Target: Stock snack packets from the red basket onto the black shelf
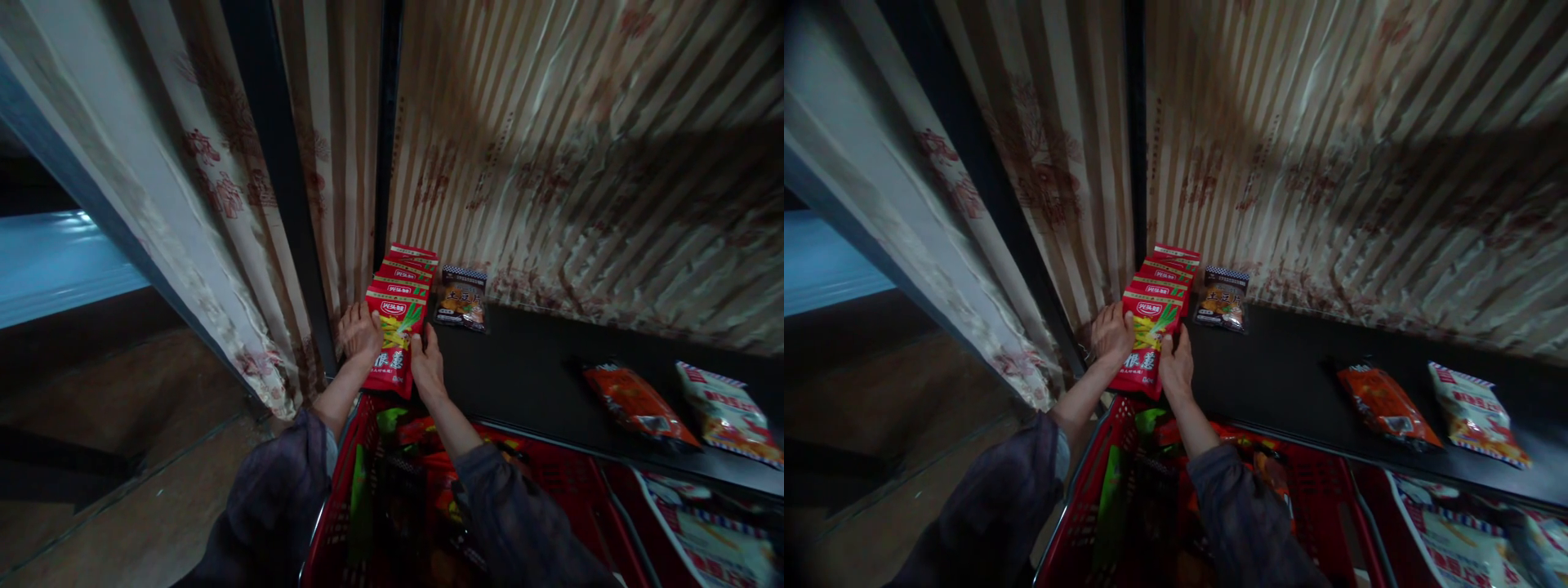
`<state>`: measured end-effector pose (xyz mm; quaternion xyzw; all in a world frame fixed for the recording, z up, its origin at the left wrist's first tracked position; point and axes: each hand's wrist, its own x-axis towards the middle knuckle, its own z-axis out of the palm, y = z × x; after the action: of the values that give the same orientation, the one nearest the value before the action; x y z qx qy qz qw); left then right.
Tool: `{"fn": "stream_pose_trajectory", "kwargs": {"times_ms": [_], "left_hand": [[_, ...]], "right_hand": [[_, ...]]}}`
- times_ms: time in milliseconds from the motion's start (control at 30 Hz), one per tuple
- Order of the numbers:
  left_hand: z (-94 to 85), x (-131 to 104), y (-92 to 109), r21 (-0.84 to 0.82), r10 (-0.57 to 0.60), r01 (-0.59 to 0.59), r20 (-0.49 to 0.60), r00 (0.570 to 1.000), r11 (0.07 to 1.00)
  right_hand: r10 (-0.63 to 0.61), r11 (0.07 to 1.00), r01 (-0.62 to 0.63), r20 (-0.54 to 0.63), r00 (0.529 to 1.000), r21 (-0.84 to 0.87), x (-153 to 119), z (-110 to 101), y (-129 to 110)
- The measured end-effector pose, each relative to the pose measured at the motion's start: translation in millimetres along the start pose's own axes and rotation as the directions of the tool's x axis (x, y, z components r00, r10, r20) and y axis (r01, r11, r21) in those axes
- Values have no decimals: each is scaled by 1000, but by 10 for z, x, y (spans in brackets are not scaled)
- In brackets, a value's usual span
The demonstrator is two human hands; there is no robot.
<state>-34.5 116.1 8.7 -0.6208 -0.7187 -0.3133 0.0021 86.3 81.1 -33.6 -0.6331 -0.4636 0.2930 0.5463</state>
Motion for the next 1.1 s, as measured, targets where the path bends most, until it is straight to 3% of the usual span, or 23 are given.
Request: {"fn": "stream_pose_trajectory", "kwargs": {"times_ms": [133, 267, 367, 500, 600, 667, 733, 833, 967, 1033, 1100], "left_hand": [[-151, -63, 108, -38, 16, -15, 36, 999, 999], [-400, -321, 301, -187, 193, -183, 39, 980, 965], [-563, -702, 402, -363, 403, -355, 64, 913, 861], [-640, -1301, 380, -534, 552, -368, 236, 800, 761], [-552, -1639, 267, -465, 520, -293, 499, 693, 836], [-431, -1786, 165, -278, 394, -280, 672, 627, 919], [-279, -1881, 53, -78, 274, -352, 787, 552, 933], [-55, -1958, -113, -53, 266, -397, 822, 504, 916], [137, -2016, -272, -45, 250, -415, 855, 454, 909], [185, -2032, -308, -29, 226, -413, 871, 437, 910], [219, -2026, -316, -19, 208, -412, 883, 420, 911]], "right_hand": [[18, 996, -19, 19, 1000, 92, -79, -181, 8], [-24, 979, 22, 8, 1000, 201, -262, -497, -18], [-39, 954, 29, 29, 999, 298, -498, -824, -56], [-6, 964, -13, 70, 998, 266, -871, -1307, 6], [88, 986, -111, 179, 980, 122, -1112, -1650, 210], [150, 988, -131, 288, 946, -82, -1249, -1857, 397], [184, 960, -83, 378, 907, -268, -1376, -2036, 593], [236, 919, -50, 442, 865, -391, -1533, -2229, 864], [270, 881, -12, 482, 834, -474, -1604, -2321, 1107], [292, 880, 11, 559, 776, -475, -1577, -2317, 1129], [336, 887, 1, 648, 684, -462, -1530, -2309, 1080]]}}
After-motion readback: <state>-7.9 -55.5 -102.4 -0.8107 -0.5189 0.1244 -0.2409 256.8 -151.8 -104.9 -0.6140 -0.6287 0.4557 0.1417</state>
